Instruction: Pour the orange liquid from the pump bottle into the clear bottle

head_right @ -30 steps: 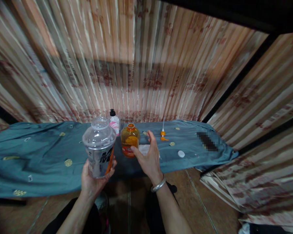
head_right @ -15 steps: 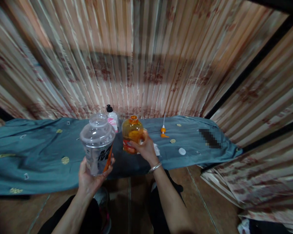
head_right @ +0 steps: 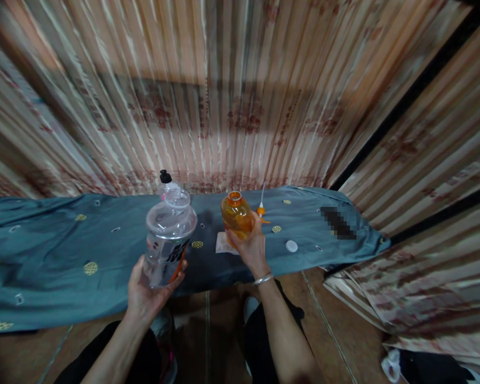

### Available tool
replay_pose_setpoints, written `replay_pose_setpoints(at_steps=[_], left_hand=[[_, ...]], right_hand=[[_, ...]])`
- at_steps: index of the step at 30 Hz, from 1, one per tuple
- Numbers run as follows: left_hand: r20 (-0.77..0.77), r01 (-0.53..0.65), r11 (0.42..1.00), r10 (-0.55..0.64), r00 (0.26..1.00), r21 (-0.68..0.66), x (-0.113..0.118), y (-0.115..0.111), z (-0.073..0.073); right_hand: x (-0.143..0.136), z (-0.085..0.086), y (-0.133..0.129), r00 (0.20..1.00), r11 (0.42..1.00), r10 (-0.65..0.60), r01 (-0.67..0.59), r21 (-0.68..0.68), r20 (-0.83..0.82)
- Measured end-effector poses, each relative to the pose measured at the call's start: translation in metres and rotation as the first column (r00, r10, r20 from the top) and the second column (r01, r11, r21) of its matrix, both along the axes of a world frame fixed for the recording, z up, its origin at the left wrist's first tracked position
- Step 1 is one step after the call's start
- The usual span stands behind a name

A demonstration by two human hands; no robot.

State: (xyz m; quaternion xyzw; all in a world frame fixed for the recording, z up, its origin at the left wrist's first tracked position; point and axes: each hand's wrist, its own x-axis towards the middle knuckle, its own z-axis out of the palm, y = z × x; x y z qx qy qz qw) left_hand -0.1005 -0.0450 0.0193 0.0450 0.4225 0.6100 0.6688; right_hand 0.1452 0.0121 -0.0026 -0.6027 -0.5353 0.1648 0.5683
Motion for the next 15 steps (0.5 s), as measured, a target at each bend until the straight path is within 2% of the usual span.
replay_pose_setpoints(at_steps=[7,15], left_hand=[[-0.019,0.001,1.000,-0.001,1.000,0.007,0.002,0.004,-0.003],[-0.038,-0.004,1.000,0.005,0.999,0.002,0.000,0.006,-0.006]], right_hand=[[-0.007,-0.004,0.000,0.985,0.998,0.055,-0.061,0.033,0.164],[-0.013,0.003,0.002,0.990,0.994,0.108,-0.108,-0.006,0.088]])
